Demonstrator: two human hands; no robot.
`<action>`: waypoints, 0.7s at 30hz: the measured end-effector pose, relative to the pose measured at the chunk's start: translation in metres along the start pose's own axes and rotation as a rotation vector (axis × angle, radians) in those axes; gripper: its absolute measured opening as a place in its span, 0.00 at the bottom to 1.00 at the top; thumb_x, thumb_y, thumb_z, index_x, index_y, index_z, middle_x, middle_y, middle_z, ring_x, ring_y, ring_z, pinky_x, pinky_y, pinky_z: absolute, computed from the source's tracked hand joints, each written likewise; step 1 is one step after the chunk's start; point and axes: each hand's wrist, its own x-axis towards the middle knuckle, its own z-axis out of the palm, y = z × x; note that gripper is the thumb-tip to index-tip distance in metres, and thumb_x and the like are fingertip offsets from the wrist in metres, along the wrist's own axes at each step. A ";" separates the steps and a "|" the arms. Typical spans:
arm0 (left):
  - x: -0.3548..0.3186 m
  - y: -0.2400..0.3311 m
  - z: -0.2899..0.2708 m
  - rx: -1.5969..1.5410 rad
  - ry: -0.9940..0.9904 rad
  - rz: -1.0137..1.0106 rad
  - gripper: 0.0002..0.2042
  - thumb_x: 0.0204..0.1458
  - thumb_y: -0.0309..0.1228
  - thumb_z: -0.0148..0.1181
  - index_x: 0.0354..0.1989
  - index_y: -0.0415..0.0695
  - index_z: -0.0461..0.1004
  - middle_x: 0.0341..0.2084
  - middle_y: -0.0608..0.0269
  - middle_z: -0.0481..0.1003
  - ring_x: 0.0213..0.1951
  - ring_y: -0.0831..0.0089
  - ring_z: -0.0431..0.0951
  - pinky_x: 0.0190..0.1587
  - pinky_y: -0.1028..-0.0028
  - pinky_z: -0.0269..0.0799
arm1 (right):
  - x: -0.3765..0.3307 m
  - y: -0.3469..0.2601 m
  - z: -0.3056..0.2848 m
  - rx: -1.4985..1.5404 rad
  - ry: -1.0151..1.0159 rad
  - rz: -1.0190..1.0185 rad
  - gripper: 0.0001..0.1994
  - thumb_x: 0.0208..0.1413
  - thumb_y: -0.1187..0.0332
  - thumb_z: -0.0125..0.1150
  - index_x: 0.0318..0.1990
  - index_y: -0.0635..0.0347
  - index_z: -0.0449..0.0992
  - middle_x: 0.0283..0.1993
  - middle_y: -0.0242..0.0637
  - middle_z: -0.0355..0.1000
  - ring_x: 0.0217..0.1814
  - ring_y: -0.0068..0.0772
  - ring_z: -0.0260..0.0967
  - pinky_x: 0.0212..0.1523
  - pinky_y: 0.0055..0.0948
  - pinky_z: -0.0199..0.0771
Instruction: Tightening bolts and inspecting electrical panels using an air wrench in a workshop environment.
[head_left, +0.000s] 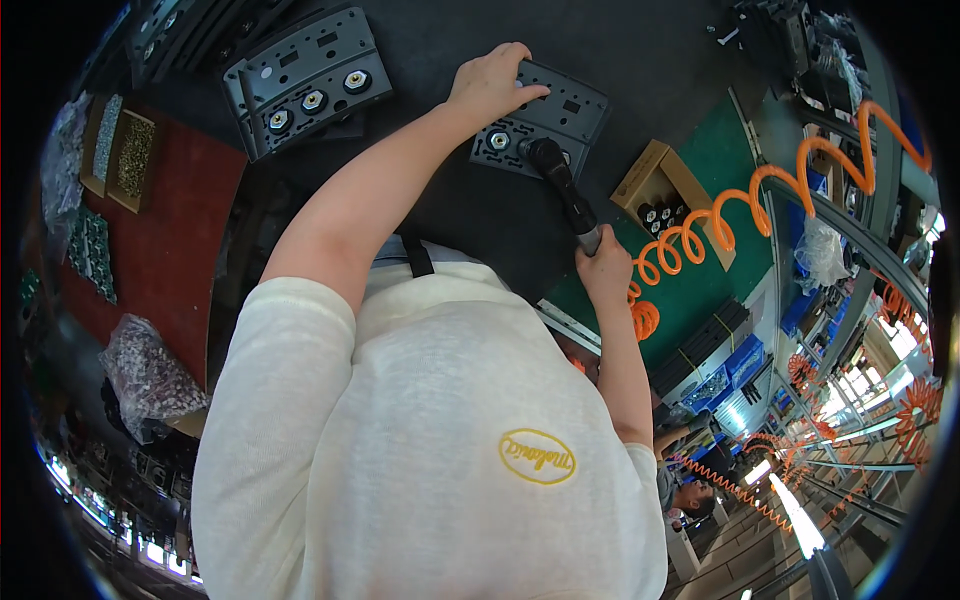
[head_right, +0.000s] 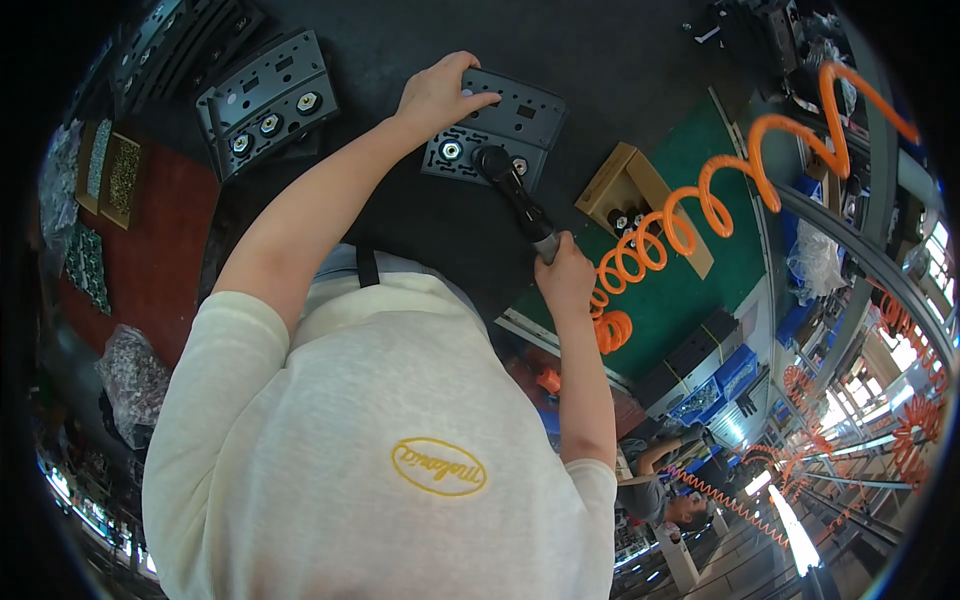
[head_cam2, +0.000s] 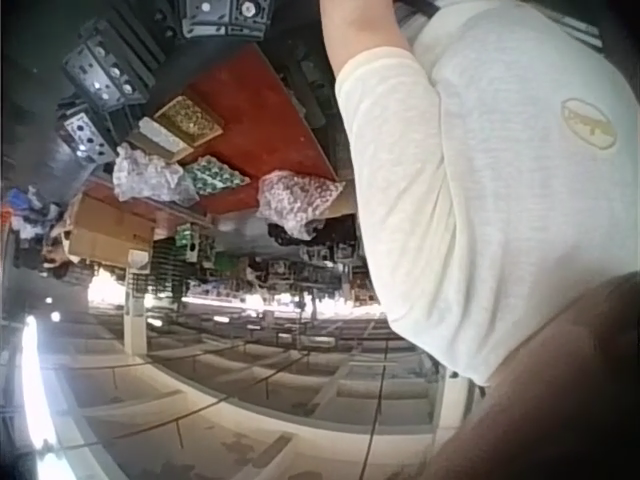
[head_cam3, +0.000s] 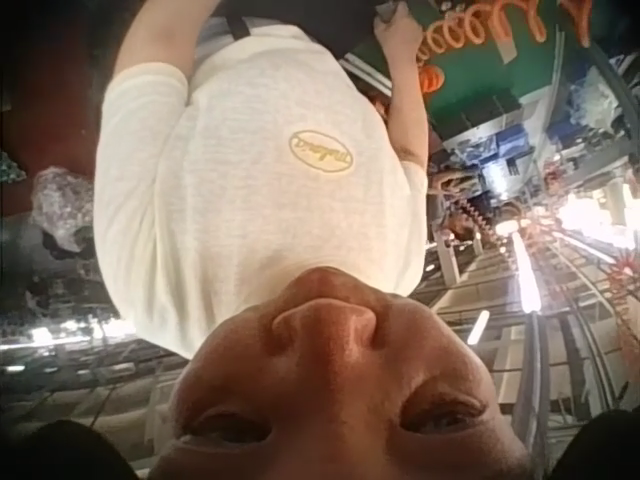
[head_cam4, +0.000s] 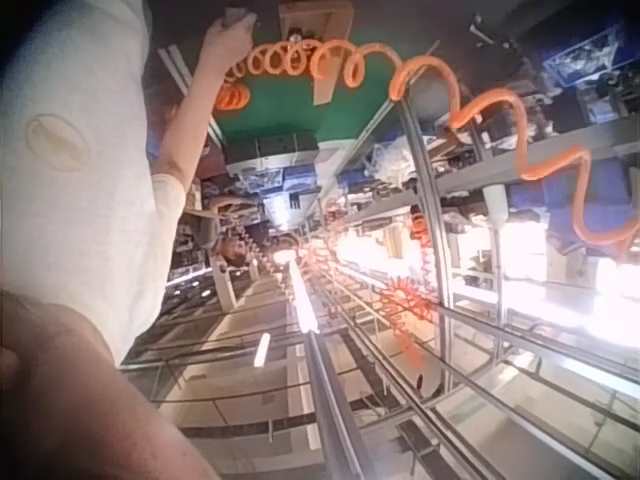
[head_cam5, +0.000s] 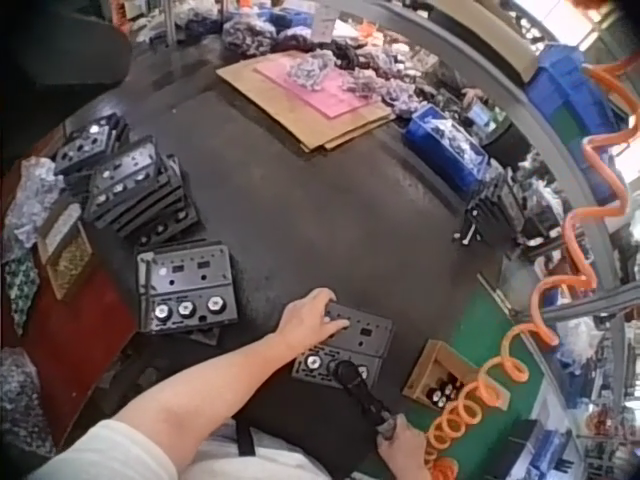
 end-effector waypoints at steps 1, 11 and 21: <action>0.000 0.001 -0.001 -0.002 0.005 -0.004 0.25 0.43 0.47 0.65 0.44 0.43 0.69 0.39 0.61 0.74 0.36 0.66 0.79 0.39 0.68 0.74 | 0.000 -0.001 0.001 -0.004 -0.001 -0.005 0.15 0.42 0.68 0.61 0.38 0.61 0.67 0.30 0.48 0.73 0.33 0.54 0.72 0.32 0.46 0.72; 0.001 0.007 0.006 0.001 0.034 -0.061 0.24 0.40 0.46 0.67 0.43 0.45 0.70 0.39 0.62 0.75 0.36 0.66 0.79 0.39 0.68 0.74 | -0.020 -0.024 0.020 0.077 0.043 0.178 0.16 0.42 0.68 0.63 0.38 0.61 0.67 0.30 0.50 0.73 0.34 0.55 0.73 0.34 0.46 0.73; 0.003 0.004 0.001 0.012 -0.025 -0.064 0.26 0.40 0.47 0.67 0.44 0.42 0.70 0.39 0.59 0.75 0.39 0.63 0.78 0.41 0.66 0.73 | -0.032 -0.037 0.023 0.248 0.049 0.188 0.15 0.42 0.68 0.61 0.39 0.61 0.68 0.32 0.50 0.73 0.35 0.56 0.72 0.35 0.47 0.72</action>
